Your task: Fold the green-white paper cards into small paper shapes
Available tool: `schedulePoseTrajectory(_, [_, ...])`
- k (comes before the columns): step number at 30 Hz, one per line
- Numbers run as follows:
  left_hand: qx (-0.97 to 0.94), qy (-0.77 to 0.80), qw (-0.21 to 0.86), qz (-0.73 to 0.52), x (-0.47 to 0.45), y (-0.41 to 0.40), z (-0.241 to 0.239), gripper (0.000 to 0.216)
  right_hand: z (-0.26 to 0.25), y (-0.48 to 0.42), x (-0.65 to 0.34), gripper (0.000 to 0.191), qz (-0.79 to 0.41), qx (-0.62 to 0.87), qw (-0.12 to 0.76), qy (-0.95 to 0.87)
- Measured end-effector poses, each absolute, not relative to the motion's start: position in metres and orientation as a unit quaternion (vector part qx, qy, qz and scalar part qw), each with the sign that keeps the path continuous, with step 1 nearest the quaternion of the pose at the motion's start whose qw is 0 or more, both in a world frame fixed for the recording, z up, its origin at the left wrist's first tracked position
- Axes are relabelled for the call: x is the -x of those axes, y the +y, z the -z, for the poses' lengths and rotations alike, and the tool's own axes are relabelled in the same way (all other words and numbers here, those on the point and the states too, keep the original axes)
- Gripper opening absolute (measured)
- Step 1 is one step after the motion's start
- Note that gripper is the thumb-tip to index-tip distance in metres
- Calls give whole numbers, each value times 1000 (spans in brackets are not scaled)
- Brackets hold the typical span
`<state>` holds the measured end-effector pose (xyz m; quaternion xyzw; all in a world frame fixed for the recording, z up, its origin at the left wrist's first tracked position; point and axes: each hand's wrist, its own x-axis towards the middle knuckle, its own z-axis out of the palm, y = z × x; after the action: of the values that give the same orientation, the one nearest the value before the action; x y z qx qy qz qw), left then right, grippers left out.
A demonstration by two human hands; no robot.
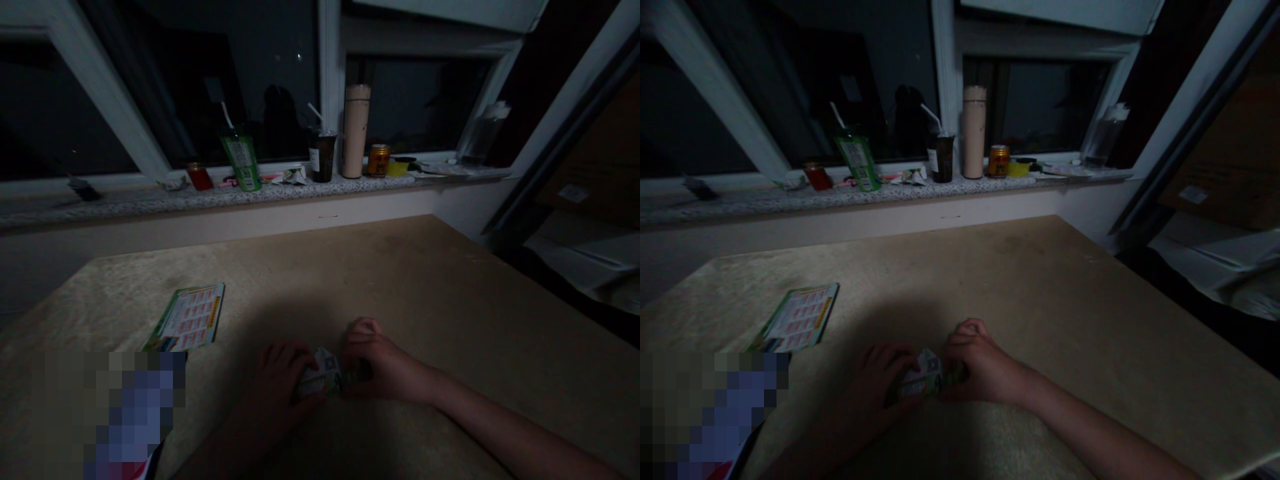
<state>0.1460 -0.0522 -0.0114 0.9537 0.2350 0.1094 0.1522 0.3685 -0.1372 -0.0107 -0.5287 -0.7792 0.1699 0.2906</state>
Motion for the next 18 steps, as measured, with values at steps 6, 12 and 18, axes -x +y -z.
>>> schedulePoseTrajectory(6, [-969,200,110,-92,-149,-53,9,30,6,-140,-368,28,-136,470,277,-827])
schedulePoseTrajectory(12, [-970,180,136,-88,-146,-54,4,42,8,-139,-370,17,-105,454,254,-848])
schedulePoseTrajectory(18, [-963,200,139,-116,-144,-54,7,46,6,-140,-371,13,-102,454,246,-851])
